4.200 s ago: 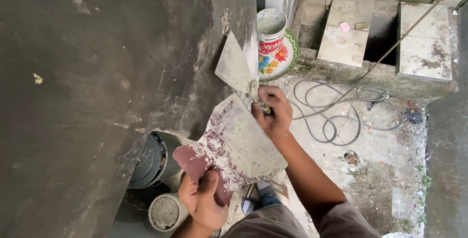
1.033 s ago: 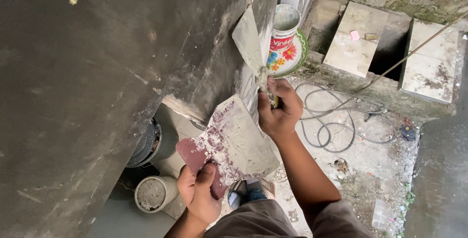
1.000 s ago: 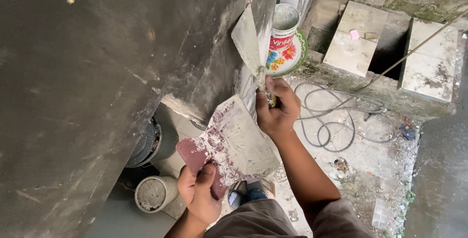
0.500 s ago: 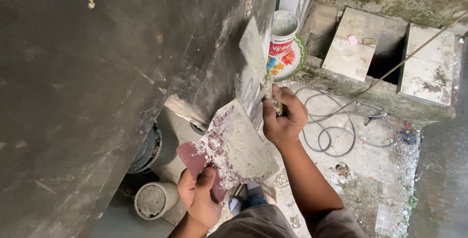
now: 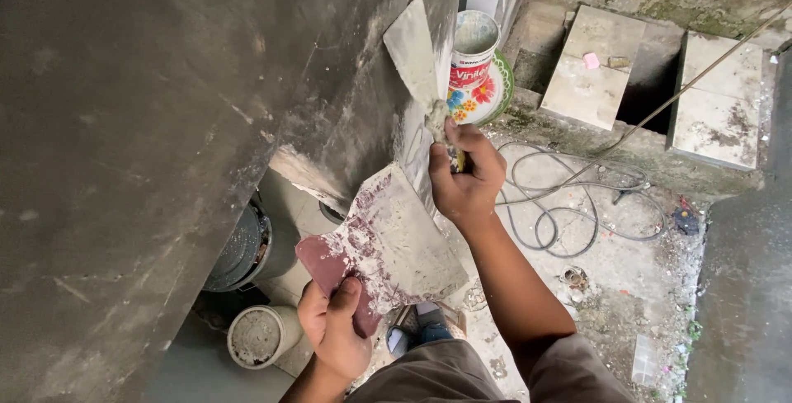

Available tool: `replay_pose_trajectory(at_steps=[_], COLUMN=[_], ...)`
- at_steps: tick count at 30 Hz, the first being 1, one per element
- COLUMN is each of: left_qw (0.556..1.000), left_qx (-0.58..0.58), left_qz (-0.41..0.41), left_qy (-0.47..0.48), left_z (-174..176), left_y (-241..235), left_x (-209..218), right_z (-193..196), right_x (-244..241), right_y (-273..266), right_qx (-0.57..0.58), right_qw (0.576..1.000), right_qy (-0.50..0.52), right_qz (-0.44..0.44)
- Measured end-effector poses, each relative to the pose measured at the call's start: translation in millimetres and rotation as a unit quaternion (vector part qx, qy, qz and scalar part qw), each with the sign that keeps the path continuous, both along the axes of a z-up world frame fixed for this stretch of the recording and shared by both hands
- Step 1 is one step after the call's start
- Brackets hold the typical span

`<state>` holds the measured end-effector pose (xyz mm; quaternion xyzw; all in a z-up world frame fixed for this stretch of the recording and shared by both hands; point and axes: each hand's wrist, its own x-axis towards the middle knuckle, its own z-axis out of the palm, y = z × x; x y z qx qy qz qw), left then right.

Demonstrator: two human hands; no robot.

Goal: The person scrapes and mixes putty between two putty knives and applies the putty onto the concrete wall surface using a putty knife.

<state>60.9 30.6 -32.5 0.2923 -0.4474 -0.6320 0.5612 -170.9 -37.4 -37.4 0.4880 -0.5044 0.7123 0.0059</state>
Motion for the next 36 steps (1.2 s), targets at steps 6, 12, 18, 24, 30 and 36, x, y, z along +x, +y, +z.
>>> replay_pose_trajectory(at_steps=[6,12,18,24,30,36], left_qw=[0.999,0.997,0.995,0.989,0.976,0.961], left_qx=[-0.017,0.004,0.019,0.091,0.164,0.195], left_qz=[-0.011,-0.023,-0.032,-0.062,-0.117,-0.176], left_qy=[0.025,0.068,0.096,0.095,0.086,0.081], left_z=[14,21,23,32,51,67], left_y=[-4,0,-3,-2,5,3], left_x=[-2,-4,0,-9,-17,-17], right_z=[5,-9,-9,-20,-86,-74], right_x=[-1,2,-9,-8,-11,-20], right_y=[13,9,63,108,147,157], right_qx=[-0.011,0.018,-0.048,-0.028,-0.022,-0.026], right_qw=[1.000,1.000,0.817,0.844,0.976,0.993], right_qy=[-0.014,0.012,-0.412,-0.347,-0.091,0.032], right_qz=[-0.020,0.003,0.400,0.409,0.195,0.112])
